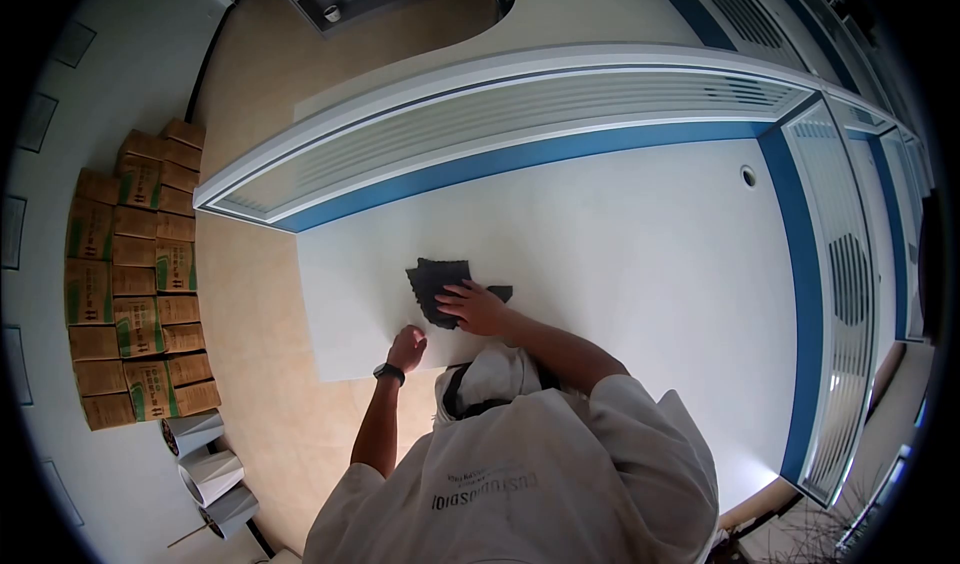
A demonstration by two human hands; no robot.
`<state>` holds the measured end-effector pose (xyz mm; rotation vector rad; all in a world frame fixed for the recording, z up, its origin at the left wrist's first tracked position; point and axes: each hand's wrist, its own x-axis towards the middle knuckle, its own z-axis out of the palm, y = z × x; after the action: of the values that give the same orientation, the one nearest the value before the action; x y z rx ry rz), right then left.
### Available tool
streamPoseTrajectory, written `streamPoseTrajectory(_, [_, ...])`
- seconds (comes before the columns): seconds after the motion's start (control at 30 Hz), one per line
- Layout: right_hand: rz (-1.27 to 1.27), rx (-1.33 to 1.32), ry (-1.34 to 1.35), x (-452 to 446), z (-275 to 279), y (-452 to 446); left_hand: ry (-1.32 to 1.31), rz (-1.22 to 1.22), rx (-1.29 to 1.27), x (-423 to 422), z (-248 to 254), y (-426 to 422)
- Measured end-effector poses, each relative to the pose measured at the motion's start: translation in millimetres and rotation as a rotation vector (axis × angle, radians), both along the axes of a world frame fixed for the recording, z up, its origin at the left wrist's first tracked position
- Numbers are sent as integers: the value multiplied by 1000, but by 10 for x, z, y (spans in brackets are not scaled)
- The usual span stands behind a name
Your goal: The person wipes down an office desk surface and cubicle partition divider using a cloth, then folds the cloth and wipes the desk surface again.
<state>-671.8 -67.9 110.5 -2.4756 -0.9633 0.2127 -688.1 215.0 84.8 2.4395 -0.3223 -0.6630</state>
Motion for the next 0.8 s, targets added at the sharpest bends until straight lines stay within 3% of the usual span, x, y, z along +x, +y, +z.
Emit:
streamPoseTrajectory(0.2, [-619,-14,95,19,201,-1446,30,35,-12,-26,-1,-12])
streamPoseTrajectory(0.37, [-1195,-68,67,-654,313,-2670,-25,-2,18,-24,35,-11])
streamPoseTrajectory(0.43, [-1365,-96,-9,-1038,73,-3011,17,23,26,-16,63,-39])
streamPoseTrajectory(0.57, [-1490,-101,-101,-1479,-149,-3126,-4,-42,36,16,68,-32])
streamPoseTrajectory(0.8, [-1763,-114,-167,-1236,-268,-2904,80,-57,29,27,120,-24])
